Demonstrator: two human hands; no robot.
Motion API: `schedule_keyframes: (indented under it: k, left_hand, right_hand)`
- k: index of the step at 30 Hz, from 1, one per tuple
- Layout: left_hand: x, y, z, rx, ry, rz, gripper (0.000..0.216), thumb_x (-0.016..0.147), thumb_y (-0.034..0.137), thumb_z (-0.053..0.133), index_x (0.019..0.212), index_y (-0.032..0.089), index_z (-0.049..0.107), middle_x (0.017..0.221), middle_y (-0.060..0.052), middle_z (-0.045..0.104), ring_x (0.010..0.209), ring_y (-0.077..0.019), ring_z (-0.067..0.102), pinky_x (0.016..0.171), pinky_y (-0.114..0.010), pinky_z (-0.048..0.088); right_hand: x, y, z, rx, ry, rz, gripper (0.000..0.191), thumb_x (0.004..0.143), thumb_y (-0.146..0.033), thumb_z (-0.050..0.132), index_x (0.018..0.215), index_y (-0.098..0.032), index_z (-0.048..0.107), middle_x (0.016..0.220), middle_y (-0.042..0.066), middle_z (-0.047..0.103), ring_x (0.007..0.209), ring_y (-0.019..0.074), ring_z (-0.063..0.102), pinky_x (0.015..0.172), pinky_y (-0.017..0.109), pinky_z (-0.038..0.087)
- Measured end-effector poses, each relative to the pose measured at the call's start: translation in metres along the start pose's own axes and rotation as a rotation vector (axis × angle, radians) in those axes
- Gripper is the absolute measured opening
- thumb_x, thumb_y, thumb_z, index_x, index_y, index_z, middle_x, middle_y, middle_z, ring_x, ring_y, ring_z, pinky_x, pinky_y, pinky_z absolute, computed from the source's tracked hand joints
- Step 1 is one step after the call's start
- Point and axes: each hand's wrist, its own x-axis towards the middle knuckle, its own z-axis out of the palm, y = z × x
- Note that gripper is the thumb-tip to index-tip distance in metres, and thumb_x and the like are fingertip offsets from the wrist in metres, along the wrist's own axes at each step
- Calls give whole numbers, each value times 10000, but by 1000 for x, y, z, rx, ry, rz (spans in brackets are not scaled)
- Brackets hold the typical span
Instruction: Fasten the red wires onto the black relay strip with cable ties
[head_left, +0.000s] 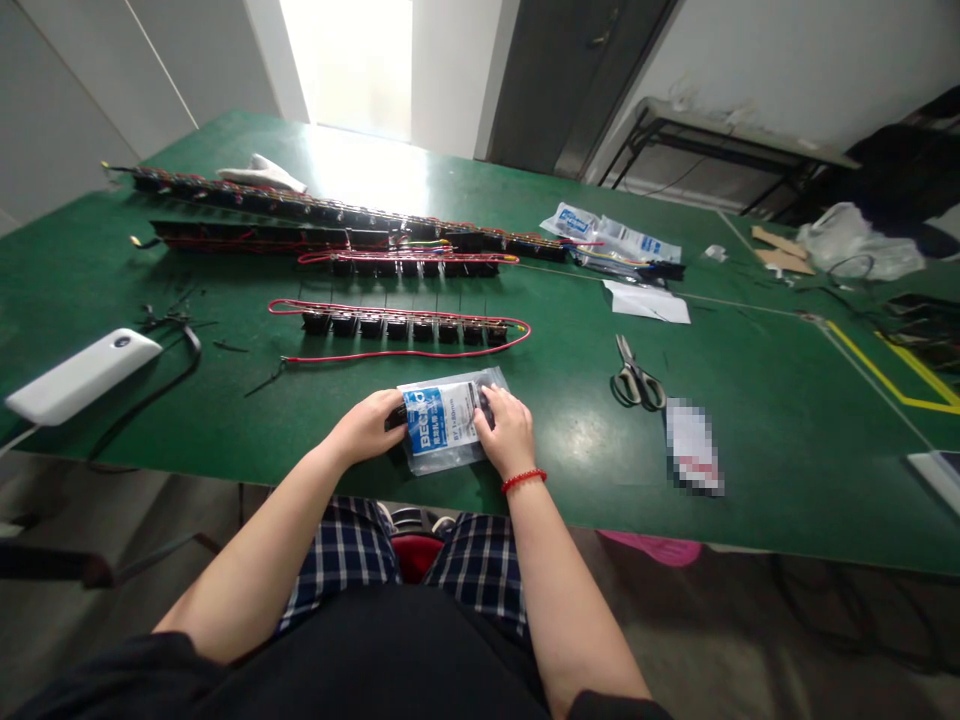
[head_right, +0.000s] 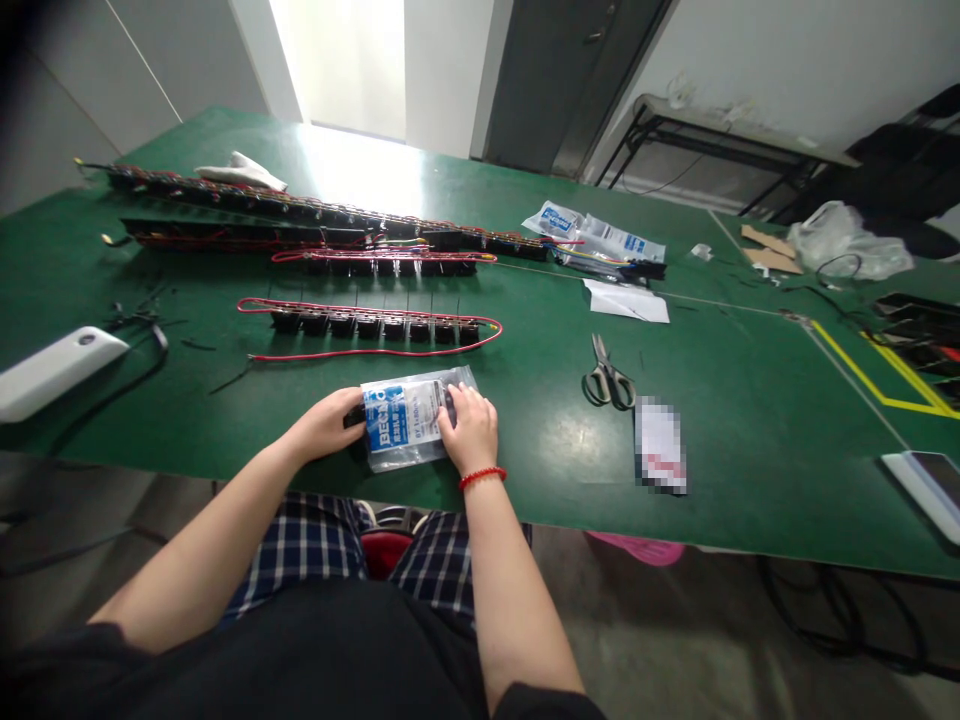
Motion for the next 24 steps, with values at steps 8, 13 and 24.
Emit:
schedule_keyframes:
  k: [8,13,24]
  left_hand:
    - [-30,-17,-11,161,113,-35,560,858,470,626,1364,248,538,1399,-87,587,1307,-283,503,1145,-481,338]
    - [-39,-24,-8,241,107,-140,735,807,568,673,1424,223,474,1441,-126,540,1342,-323,458,1159,-510,300]
    - [-16,21,36,269,204,-239,527,769,232,616,1283,169,524,1326,-151,571,1250,-345,484,1111,-493,371]
  right_hand:
    - [0,2,2,1,1,-13,449,931,-384,489,1334,-212,585,1427,98,588,1344,256,503,1153,462,325]
    - [0,2,2,-5,-6,-15,453,938,-388,475,1343,-213,574,1423,99,591,1346,254,500,1151,460,327]
    - [0,2,1,-4,-17,-10,452,932,-382,483,1335,-202,580,1431,99,584,1349,263,495,1154,462,323]
